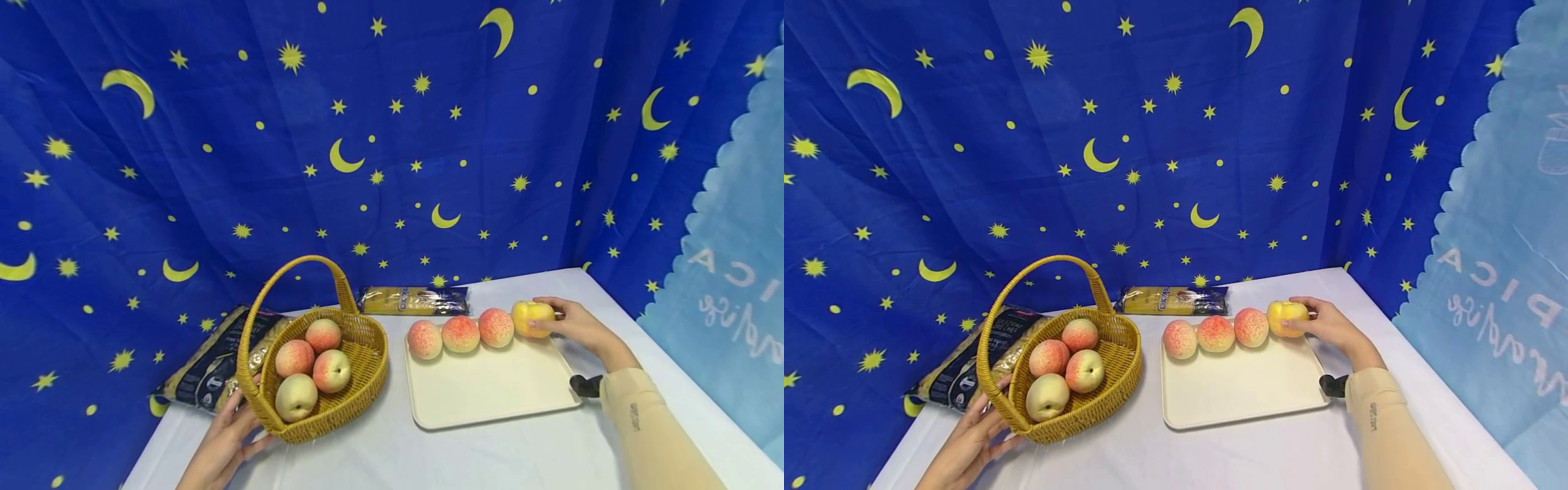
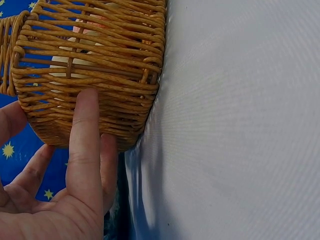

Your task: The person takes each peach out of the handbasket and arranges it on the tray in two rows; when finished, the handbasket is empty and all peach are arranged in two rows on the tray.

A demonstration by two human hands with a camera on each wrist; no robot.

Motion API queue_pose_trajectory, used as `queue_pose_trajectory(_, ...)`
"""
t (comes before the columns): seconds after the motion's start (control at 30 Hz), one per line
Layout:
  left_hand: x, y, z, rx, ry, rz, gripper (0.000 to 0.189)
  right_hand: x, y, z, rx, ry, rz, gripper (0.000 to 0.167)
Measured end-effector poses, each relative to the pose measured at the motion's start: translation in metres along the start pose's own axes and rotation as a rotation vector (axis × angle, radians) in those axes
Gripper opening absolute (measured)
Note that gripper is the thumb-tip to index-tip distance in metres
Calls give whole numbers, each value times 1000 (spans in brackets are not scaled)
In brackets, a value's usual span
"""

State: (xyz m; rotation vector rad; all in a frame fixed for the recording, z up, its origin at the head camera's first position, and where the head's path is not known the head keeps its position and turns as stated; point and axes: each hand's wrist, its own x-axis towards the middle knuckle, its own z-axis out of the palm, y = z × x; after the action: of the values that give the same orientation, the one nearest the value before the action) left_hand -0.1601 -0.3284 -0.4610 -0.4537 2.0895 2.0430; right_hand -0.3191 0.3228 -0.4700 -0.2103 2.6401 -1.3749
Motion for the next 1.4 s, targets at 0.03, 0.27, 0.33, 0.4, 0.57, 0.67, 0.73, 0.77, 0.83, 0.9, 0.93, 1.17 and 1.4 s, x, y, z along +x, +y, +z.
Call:
queue_pose_trajectory(0.03, 0, 0, 0, 1, -1, 0, 75, 0, -1, 0, 2, -6, 0, 88)
queue_pose_trajectory(0.27, 0, 0, -1, 2, -6, -5, 76, 0, -5, -2, 19, -29, -2, 90)
queue_pose_trajectory(0.33, 0, 0, -1, 0, -7, -7, 76, 0, -5, -3, 21, -29, -5, 90)
queue_pose_trajectory(0.4, 0, 1, -1, -2, -7, -8, 76, -1, -6, -4, 20, -28, -11, 90)
queue_pose_trajectory(0.57, 0, 1, -1, 2, -6, -7, 76, -3, -7, -7, 25, -31, -28, 89)
queue_pose_trajectory(0.67, 0, 1, -1, 6, 0, -4, 76, -4, -6, -9, 19, -30, -28, 89)
queue_pose_trajectory(0.73, -1, 1, 0, 8, 5, -2, 76, -5, -7, -10, 10, -30, -26, 89)
queue_pose_trajectory(0.77, -1, 0, 0, 9, 7, 0, 76, -5, -8, -11, 8, -30, -27, 89)
queue_pose_trajectory(0.83, -1, 0, 1, 12, 12, 3, 76, -7, -9, -12, 0, -29, -28, 89)
queue_pose_trajectory(0.9, -2, 0, 1, 13, 14, 5, 77, -7, -11, -14, -2, -25, -29, 89)
queue_pose_trajectory(0.93, -2, 0, 1, 14, 16, 7, 77, -7, -12, -15, -2, -21, -31, 89)
queue_pose_trajectory(1.17, -3, -1, 0, 10, 19, 2, 77, -5, -25, -21, -16, 4, -54, 85)
queue_pose_trajectory(1.4, -3, 0, 2, 13, 33, 6, 78, 0, -50, -24, -48, 48, -91, 82)
